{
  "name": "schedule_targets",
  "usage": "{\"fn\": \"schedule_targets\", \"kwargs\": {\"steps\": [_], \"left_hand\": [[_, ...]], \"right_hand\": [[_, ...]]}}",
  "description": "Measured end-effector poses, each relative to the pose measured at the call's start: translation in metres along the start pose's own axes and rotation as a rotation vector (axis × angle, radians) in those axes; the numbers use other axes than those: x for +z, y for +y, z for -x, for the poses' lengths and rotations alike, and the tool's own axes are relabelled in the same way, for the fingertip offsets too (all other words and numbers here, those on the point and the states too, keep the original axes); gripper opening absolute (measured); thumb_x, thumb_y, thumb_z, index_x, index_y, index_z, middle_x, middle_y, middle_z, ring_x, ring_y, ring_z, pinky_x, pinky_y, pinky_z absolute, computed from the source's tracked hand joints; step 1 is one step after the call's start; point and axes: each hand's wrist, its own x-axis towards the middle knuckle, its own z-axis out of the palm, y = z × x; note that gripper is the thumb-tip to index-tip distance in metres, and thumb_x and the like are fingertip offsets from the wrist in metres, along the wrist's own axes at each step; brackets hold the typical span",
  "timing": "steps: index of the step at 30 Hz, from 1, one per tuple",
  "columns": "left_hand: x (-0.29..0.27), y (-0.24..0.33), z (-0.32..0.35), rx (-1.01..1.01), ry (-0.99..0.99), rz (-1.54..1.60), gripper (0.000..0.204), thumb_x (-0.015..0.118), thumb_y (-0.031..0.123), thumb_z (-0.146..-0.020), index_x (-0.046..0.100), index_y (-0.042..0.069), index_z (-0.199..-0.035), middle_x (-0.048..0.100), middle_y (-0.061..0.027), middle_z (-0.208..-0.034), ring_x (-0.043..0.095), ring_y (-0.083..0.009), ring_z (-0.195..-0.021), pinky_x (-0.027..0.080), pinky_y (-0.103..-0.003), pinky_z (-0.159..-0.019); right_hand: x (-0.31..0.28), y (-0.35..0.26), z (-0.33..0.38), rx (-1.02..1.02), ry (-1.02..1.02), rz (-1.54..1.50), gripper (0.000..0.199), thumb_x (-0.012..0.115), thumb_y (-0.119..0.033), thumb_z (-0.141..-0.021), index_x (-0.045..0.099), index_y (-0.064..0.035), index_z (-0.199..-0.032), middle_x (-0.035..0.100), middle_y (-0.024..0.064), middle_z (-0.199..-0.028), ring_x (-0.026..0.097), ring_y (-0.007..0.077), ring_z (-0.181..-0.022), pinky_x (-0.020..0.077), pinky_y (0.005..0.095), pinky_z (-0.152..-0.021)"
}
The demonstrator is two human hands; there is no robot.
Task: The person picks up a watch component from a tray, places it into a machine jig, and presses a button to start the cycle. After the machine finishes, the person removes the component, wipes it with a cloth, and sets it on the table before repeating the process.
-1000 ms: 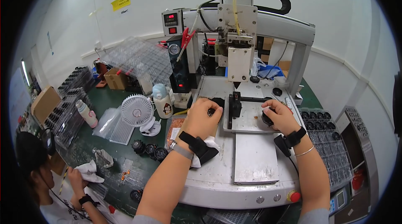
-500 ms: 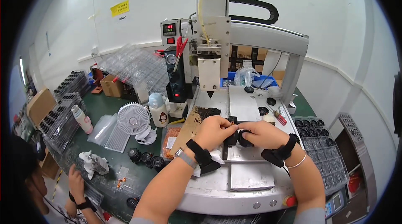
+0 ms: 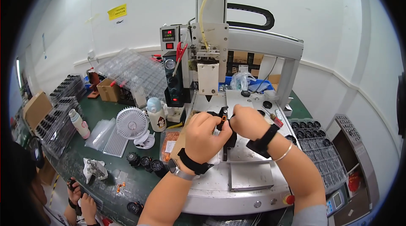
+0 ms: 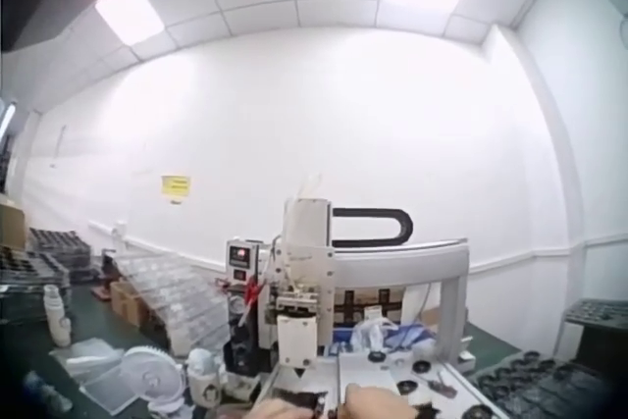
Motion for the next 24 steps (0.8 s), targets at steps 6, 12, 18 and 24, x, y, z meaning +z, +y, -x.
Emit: {"fn": "schedule_targets", "kwargs": {"steps": [6, 12, 18, 24], "left_hand": [[-0.006, 0.002, -0.002, 0.084, 0.037, -0.004, 0.013, 0.069, 0.004, -0.063, 0.057, 0.001, -0.065, 0.053, -0.0079, -0.062, 0.050, -0.0231, -0.058, 0.040, -0.031, -0.051], [-0.012, 0.004, -0.002, 0.088, 0.044, 0.016, 0.014, 0.070, 0.004, -0.063, 0.057, 0.001, -0.066, 0.052, -0.0077, -0.062, 0.048, -0.0216, -0.056, 0.039, -0.030, -0.050], [-0.016, 0.010, -0.003, 0.041, 0.068, 0.025, 0.014, 0.070, 0.004, -0.065, 0.057, 0.002, -0.066, 0.050, -0.0054, -0.061, 0.045, -0.0160, -0.052, 0.036, -0.027, -0.047], [-0.058, 0.026, -0.001, -0.155, 0.109, -0.008, 0.014, 0.071, 0.003, -0.064, 0.058, 0.000, -0.068, 0.052, -0.0072, -0.065, 0.047, -0.0189, -0.053, 0.037, -0.028, -0.047]], "right_hand": [[0.003, -0.016, -0.012, 0.036, -0.195, 0.166, 0.017, 0.053, -0.011, -0.071, 0.066, -0.0001, -0.074, 0.063, 0.0217, -0.078, 0.062, 0.0360, -0.077, 0.0505, 0.0410, -0.069], [0.006, -0.024, -0.008, 0.011, -0.244, 0.165, 0.017, 0.054, -0.013, -0.072, 0.066, -0.0014, -0.074, 0.064, 0.0205, -0.079, 0.062, 0.0356, -0.076, 0.0506, 0.0408, -0.069], [0.007, -0.022, 0.014, -0.048, -0.021, 0.097, 0.022, 0.052, -0.017, -0.076, 0.062, 0.0013, -0.068, 0.062, 0.0207, -0.071, 0.061, 0.0362, -0.069, 0.0498, 0.0421, -0.065], [0.014, -0.021, 0.031, -0.143, 0.055, 0.078, 0.025, 0.052, -0.018, -0.077, 0.061, 0.0025, -0.067, 0.060, 0.0223, -0.070, 0.059, 0.0380, -0.068, 0.0485, 0.0448, -0.065]]}}
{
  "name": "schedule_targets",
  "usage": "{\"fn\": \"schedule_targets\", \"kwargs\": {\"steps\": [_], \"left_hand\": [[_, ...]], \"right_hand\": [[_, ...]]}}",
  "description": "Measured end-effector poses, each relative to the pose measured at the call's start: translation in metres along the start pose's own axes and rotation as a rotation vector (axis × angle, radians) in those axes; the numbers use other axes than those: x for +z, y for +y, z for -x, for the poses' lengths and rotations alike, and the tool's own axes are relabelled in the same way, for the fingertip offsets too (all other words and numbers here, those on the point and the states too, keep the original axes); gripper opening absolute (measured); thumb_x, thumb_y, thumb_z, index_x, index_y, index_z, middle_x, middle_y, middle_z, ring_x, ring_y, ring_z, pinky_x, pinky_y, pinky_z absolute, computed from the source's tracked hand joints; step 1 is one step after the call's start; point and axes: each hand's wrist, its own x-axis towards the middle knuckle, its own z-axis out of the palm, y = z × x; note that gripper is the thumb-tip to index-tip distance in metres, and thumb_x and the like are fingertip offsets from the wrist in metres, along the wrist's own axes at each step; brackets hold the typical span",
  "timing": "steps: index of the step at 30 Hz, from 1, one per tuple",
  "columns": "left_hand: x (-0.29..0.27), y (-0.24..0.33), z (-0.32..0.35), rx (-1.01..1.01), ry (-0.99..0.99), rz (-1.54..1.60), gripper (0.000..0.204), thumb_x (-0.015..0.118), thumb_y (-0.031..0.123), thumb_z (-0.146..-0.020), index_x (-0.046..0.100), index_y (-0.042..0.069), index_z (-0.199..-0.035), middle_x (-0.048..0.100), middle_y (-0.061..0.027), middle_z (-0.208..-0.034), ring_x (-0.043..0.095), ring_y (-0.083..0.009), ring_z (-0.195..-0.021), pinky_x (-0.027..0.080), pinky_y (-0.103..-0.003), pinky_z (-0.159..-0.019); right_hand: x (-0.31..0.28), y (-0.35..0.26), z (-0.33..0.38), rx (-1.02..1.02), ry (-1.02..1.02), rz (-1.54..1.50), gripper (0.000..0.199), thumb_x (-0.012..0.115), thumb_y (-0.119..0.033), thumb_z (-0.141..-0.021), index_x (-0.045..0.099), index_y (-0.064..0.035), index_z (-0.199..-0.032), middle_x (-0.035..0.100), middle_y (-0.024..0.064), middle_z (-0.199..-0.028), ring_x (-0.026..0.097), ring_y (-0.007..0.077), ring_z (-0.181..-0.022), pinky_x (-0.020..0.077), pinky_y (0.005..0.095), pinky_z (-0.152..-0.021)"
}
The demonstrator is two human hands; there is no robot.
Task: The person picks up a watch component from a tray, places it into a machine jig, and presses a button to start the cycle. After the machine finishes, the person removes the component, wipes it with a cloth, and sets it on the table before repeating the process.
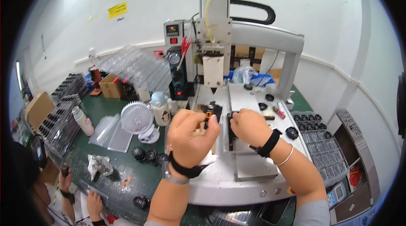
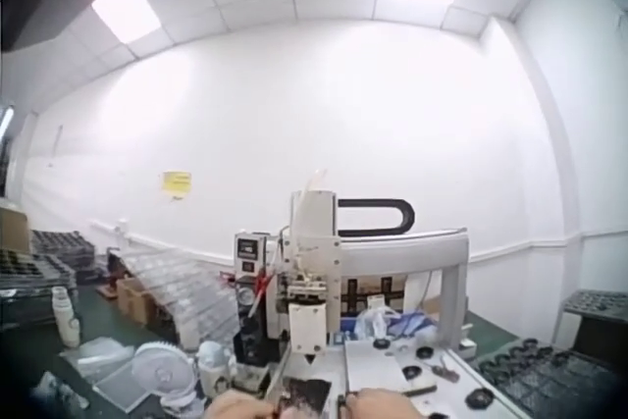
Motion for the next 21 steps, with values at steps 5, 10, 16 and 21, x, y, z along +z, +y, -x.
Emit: {"fn": "schedule_targets", "kwargs": {"steps": [5, 10, 16, 21], "left_hand": [[-0.107, 0.024, 0.025, 0.052, 0.081, -0.178, 0.016, 0.070, 0.002, -0.063, 0.057, -0.001, -0.071, 0.050, -0.0075, -0.068, 0.046, -0.0171, -0.060, 0.037, -0.027, -0.054], [-0.204, 0.025, 0.072, -0.160, -0.292, -0.818, 0.011, 0.067, 0.001, -0.066, 0.057, 0.001, -0.072, 0.054, -0.0086, -0.068, 0.051, -0.0227, -0.062, 0.040, -0.032, -0.057], [-0.240, -0.015, 0.146, -0.357, -0.690, -1.041, 0.012, 0.069, 0.010, -0.066, 0.059, 0.003, -0.068, 0.052, -0.0111, -0.067, 0.054, -0.0302, -0.068, 0.041, -0.040, -0.061], [-0.213, -0.029, 0.152, -0.462, -0.904, -0.980, 0.018, 0.070, 0.022, -0.067, 0.064, 0.006, -0.073, 0.054, -0.0111, -0.069, 0.055, -0.0310, -0.070, 0.043, -0.040, -0.063]], "right_hand": [[-0.027, 0.010, 0.006, -0.041, -0.176, -0.008, 0.031, 0.058, -0.028, -0.081, 0.059, 0.0003, -0.093, 0.056, 0.0215, -0.091, 0.055, 0.0373, -0.087, 0.0454, 0.0414, -0.074], [-0.108, 0.049, 0.049, 0.010, 0.080, -0.496, 0.018, 0.054, -0.003, -0.083, 0.054, -0.0007, -0.101, 0.051, 0.0082, -0.090, 0.049, 0.0144, -0.072, 0.0419, 0.0248, -0.064], [-0.134, 0.090, 0.162, 0.157, -0.530, -0.012, 0.027, 0.075, -0.019, -0.057, 0.054, -0.0052, -0.069, 0.053, 0.0079, -0.066, 0.053, 0.0221, -0.062, 0.0423, 0.0319, -0.058], [-0.114, 0.109, 0.211, 0.385, -0.791, 0.046, 0.042, 0.080, -0.034, -0.049, 0.049, -0.0063, -0.058, 0.050, 0.0108, -0.057, 0.051, 0.0302, -0.056, 0.0378, 0.0376, -0.051]]}}
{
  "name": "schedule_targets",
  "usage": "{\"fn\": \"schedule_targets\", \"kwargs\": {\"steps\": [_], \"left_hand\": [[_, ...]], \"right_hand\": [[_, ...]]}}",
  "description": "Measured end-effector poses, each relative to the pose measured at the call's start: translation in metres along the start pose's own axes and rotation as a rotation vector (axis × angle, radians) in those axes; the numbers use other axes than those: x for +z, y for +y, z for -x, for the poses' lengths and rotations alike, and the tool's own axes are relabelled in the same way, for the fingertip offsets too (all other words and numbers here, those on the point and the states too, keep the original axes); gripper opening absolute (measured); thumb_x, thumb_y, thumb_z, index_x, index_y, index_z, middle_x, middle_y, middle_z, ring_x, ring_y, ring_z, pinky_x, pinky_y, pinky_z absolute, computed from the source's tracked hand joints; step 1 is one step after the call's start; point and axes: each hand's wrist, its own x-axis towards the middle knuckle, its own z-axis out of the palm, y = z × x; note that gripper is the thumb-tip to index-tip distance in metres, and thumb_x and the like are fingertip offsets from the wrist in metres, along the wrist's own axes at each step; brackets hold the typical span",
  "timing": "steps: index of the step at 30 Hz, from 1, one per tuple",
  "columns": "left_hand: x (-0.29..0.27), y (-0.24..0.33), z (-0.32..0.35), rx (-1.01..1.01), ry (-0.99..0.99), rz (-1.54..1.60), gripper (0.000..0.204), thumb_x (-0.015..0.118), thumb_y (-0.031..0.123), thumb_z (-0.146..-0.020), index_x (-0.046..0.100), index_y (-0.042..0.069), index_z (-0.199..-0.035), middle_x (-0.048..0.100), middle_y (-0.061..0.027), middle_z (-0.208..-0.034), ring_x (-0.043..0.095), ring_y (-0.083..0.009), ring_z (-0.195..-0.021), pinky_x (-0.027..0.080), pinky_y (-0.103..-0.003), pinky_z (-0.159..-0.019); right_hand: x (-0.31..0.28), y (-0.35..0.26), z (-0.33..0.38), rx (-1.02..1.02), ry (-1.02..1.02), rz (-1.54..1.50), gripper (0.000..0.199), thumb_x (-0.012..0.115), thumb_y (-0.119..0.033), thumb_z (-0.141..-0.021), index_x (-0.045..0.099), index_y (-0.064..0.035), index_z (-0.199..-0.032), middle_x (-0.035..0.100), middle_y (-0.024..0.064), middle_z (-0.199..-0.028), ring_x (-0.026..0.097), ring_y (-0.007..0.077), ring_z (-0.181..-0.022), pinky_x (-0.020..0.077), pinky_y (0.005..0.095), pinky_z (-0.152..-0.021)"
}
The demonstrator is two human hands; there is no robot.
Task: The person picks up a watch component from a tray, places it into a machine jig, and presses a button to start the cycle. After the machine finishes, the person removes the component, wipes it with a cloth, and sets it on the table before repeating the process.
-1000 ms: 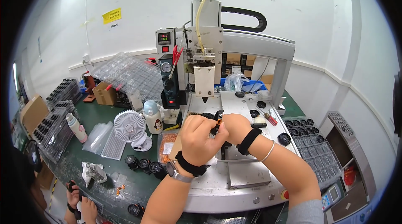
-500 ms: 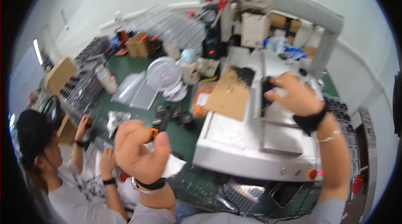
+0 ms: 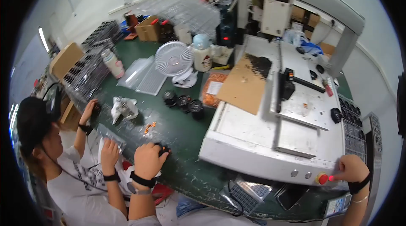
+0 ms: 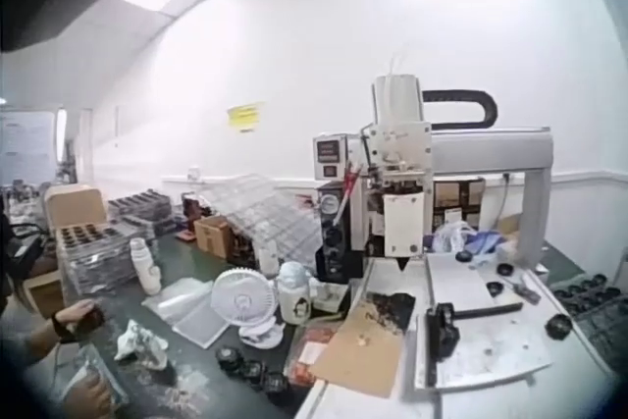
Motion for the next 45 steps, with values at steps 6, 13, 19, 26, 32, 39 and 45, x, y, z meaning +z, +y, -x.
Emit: {"fn": "schedule_targets", "kwargs": {"steps": [6, 13, 19, 26, 32, 39, 45], "left_hand": [[-0.027, 0.024, -0.006, 0.140, 0.144, 0.237, 0.018, 0.070, 0.013, -0.066, 0.060, 0.003, -0.076, 0.054, -0.0110, -0.068, 0.053, -0.0316, -0.066, 0.041, -0.039, -0.059], [-0.090, 0.012, 0.010, 0.727, -0.129, 0.060, 0.025, 0.054, 0.015, -0.072, 0.061, 0.008, -0.095, 0.049, -0.0093, -0.112, 0.044, -0.0329, -0.104, 0.039, -0.044, -0.087], [0.034, -0.087, 0.003, 0.466, -0.630, 0.772, 0.023, 0.054, 0.016, -0.069, 0.062, 0.009, -0.089, 0.046, -0.0036, -0.130, 0.034, -0.0371, -0.124, 0.030, -0.057, -0.101], [0.019, -0.053, -0.022, 0.895, -0.464, -0.001, 0.032, 0.048, 0.030, -0.084, 0.061, 0.003, -0.095, 0.046, -0.0146, -0.129, 0.036, -0.0403, -0.121, 0.032, -0.050, -0.097], [0.018, -0.041, -0.032, 1.124, -0.348, -0.123, 0.015, 0.055, 0.020, -0.066, 0.062, 0.019, -0.080, 0.058, 0.0004, -0.101, 0.046, -0.0281, -0.112, 0.042, -0.038, -0.083], [-0.034, -0.026, -0.009, 0.748, -0.335, 0.256, 0.016, 0.058, 0.019, -0.067, 0.064, 0.010, -0.079, 0.057, -0.0048, -0.105, 0.050, -0.0278, -0.097, 0.044, -0.035, -0.080], [-0.007, -0.034, -0.031, 0.775, -0.285, 0.326, 0.016, 0.061, 0.018, -0.068, 0.066, 0.004, -0.073, 0.057, -0.0091, -0.109, 0.053, -0.0273, -0.086, 0.045, -0.033, -0.078]], "right_hand": [[-0.003, -0.003, -0.018, -0.093, -0.044, -0.016, 0.040, 0.076, -0.040, -0.055, 0.054, -0.0063, -0.058, 0.054, 0.0128, -0.058, 0.054, 0.0317, -0.058, 0.0415, 0.0391, -0.053], [-0.040, -0.007, -0.068, -0.083, -0.163, 0.022, 0.042, 0.071, -0.046, -0.063, 0.065, -0.0058, -0.075, 0.064, 0.0126, -0.071, 0.060, 0.0288, -0.067, 0.0470, 0.0382, -0.061], [-0.029, 0.000, -0.141, 0.055, 0.417, 0.043, 0.036, 0.063, -0.028, -0.067, 0.063, 0.0037, -0.084, 0.062, 0.0234, -0.084, 0.060, 0.0363, -0.083, 0.0480, 0.0399, -0.077], [-0.056, -0.006, -0.176, 0.121, 0.274, 0.044, 0.030, 0.063, -0.021, -0.065, 0.064, 0.0022, -0.084, 0.063, 0.0224, -0.085, 0.061, 0.0354, -0.083, 0.0485, 0.0401, -0.075], [-0.087, -0.076, -0.105, -0.419, 1.031, -0.222, 0.048, 0.064, -0.014, -0.072, 0.051, -0.0057, -0.117, 0.055, 0.0153, -0.092, 0.055, 0.0336, -0.082, 0.0462, 0.0378, -0.074], [-0.092, -0.145, 0.015, -0.876, 1.060, -0.133, 0.074, 0.076, -0.014, -0.059, 0.044, -0.0036, -0.125, 0.057, 0.0170, -0.102, 0.055, 0.0270, -0.086, 0.0437, 0.0343, -0.076], [-0.072, -0.141, -0.026, -0.623, 1.088, -0.328, 0.085, 0.073, -0.031, -0.066, 0.032, 0.0033, -0.132, 0.057, 0.0149, -0.100, 0.053, 0.0196, -0.090, 0.0411, 0.0321, -0.084]]}}
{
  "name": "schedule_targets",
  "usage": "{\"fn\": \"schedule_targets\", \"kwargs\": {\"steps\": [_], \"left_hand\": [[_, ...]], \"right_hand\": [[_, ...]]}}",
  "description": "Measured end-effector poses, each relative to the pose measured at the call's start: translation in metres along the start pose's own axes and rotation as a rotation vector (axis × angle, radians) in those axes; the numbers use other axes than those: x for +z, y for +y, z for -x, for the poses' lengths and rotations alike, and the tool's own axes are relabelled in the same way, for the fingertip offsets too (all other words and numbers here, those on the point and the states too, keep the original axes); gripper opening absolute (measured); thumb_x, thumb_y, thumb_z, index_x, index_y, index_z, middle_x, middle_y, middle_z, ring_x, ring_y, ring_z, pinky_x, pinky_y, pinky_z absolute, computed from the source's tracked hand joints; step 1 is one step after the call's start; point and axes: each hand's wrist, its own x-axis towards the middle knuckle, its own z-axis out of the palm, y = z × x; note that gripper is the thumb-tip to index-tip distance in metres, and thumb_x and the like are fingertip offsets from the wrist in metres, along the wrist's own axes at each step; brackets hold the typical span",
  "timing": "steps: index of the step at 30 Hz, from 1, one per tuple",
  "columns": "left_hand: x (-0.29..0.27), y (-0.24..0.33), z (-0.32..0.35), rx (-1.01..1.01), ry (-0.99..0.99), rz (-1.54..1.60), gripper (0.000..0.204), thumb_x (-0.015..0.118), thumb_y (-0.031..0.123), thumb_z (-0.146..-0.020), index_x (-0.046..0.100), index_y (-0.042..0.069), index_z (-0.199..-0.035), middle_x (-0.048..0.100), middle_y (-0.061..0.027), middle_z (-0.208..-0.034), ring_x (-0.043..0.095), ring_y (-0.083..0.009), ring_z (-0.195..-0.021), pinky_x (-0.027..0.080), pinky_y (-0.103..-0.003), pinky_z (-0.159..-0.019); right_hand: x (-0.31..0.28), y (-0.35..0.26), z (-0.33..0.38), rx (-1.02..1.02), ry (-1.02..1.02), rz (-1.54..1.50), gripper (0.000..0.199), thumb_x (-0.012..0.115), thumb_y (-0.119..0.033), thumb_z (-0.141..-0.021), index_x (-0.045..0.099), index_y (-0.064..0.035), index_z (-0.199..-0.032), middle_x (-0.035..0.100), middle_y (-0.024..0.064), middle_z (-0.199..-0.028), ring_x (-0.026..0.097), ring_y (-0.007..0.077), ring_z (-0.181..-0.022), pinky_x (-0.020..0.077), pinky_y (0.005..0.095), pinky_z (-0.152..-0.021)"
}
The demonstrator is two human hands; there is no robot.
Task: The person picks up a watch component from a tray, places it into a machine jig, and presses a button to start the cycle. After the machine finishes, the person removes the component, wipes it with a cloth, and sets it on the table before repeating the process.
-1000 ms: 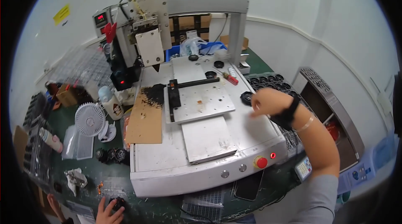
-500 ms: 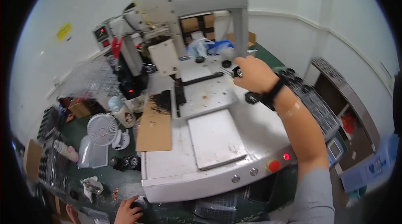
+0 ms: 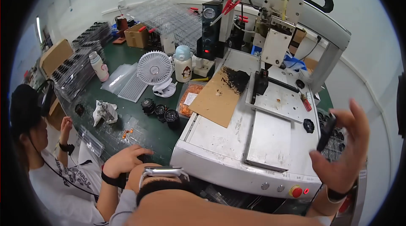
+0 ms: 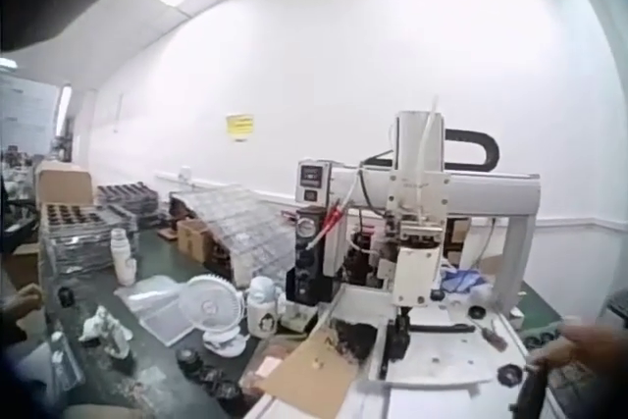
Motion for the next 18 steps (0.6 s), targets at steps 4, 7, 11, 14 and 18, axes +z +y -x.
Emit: {"fn": "schedule_targets", "kwargs": {"steps": [4, 7, 11, 14, 18], "left_hand": [[-0.004, 0.005, 0.000, -0.001, -0.050, 0.004, 0.028, 0.053, 0.025, -0.070, 0.063, 0.001, -0.079, 0.055, -0.0120, -0.112, 0.051, -0.0298, -0.090, 0.043, -0.035, -0.081], [-0.005, 0.007, -0.009, 0.005, -0.055, 0.021, 0.036, 0.046, 0.030, -0.072, 0.061, 0.000, -0.084, 0.053, -0.0142, -0.114, 0.050, -0.0316, -0.093, 0.041, -0.037, -0.083], [-0.012, 0.018, -0.011, -0.024, -0.050, 0.066, 0.048, 0.038, 0.037, -0.074, 0.059, -0.003, -0.090, 0.051, -0.0171, -0.116, 0.048, -0.0341, -0.097, 0.038, -0.039, -0.086], [-0.023, 0.024, -0.012, -0.049, -0.053, 0.132, 0.056, 0.032, 0.042, -0.076, 0.057, -0.005, -0.095, 0.049, -0.0193, -0.118, 0.047, -0.0360, -0.101, 0.036, -0.040, -0.089], [-0.060, 0.056, -0.056, 0.195, -0.074, 0.399, 0.068, 0.024, 0.049, -0.078, 0.055, -0.007, -0.101, 0.047, -0.0222, -0.121, 0.045, -0.0384, -0.105, 0.034, -0.043, -0.092]], "right_hand": [[0.020, 0.012, -0.029, 0.201, -0.097, -0.577, 0.073, 0.067, -0.025, -0.072, 0.033, 0.0021, -0.131, 0.051, 0.0109, -0.105, 0.052, 0.0165, -0.091, 0.0423, 0.0309, -0.084], [0.038, 0.028, -0.044, 0.378, -0.053, -1.004, 0.055, 0.057, -0.021, -0.081, 0.038, -0.0016, -0.128, 0.053, 0.0109, -0.104, 0.054, 0.0153, -0.086, 0.0442, 0.0285, -0.079], [0.065, 0.076, -0.048, 0.511, -0.030, -1.160, 0.036, 0.053, -0.015, -0.086, 0.045, -0.0021, -0.119, 0.055, 0.0099, -0.102, 0.055, 0.0147, -0.082, 0.0457, 0.0278, -0.075], [0.092, 0.120, -0.037, 0.744, -0.042, -1.313, 0.026, 0.056, -0.022, -0.087, 0.051, -0.0056, -0.106, 0.059, 0.0073, -0.094, 0.057, 0.0158, -0.079, 0.0473, 0.0283, -0.071], [0.106, 0.163, -0.019, 0.977, -0.012, -1.481, 0.017, 0.058, -0.026, -0.086, 0.057, -0.0100, -0.092, 0.063, 0.0053, -0.084, 0.060, 0.0170, -0.072, 0.0496, 0.0288, -0.063]]}}
